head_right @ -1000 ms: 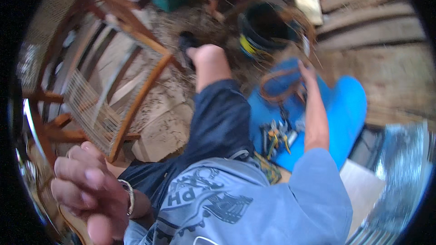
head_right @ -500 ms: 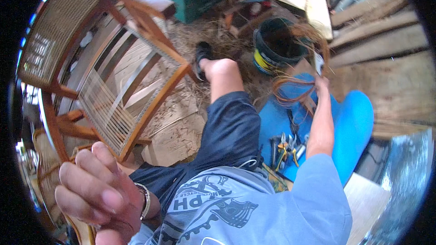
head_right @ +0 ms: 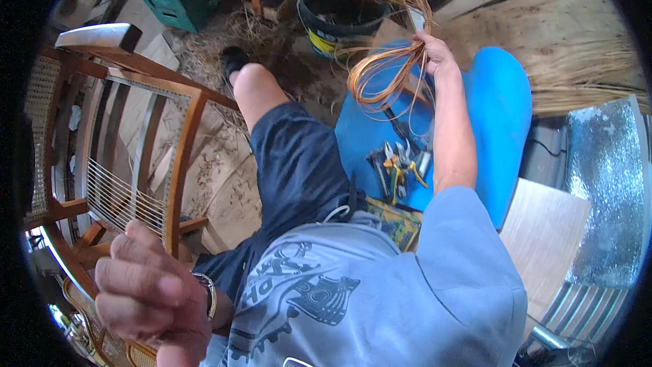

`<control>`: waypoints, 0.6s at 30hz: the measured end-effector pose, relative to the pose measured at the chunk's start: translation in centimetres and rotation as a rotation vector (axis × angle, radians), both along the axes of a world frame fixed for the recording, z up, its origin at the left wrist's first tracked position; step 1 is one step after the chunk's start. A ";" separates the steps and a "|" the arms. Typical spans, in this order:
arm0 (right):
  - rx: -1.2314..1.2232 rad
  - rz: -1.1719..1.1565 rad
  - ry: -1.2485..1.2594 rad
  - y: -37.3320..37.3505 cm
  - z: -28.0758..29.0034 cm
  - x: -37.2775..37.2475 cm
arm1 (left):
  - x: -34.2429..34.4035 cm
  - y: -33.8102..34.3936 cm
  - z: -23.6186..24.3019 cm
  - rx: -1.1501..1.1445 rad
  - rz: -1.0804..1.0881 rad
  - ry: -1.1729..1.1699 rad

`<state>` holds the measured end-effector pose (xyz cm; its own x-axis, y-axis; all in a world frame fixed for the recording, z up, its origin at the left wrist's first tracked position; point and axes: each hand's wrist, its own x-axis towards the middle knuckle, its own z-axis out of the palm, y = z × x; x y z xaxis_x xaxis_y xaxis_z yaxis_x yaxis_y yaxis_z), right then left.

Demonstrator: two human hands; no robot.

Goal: Weaving a cane or rattan seat onto a wooden chair frame using strips of material.

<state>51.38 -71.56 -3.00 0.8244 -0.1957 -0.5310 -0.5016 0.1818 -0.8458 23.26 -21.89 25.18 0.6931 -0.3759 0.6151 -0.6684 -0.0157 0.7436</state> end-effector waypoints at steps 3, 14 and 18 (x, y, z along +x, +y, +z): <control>0.261 0.064 -0.133 4.8 2.1 3.8 | 0.5 -0.7 -2.1 -0.117 0.475 0.063; 0.884 0.489 -0.366 36.7 5.3 7.2 | -1.2 5.2 -7.2 -0.127 1.025 0.329; 0.593 0.435 -0.427 44.2 2.7 4.5 | -4.0 7.3 -9.7 -0.226 1.113 0.416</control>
<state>55.91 -27.38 -0.27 0.9149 0.3972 -0.0717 -0.2886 0.5196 -0.8042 19.26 -14.60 15.45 0.7291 0.6398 0.2430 -0.0807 -0.2723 0.9588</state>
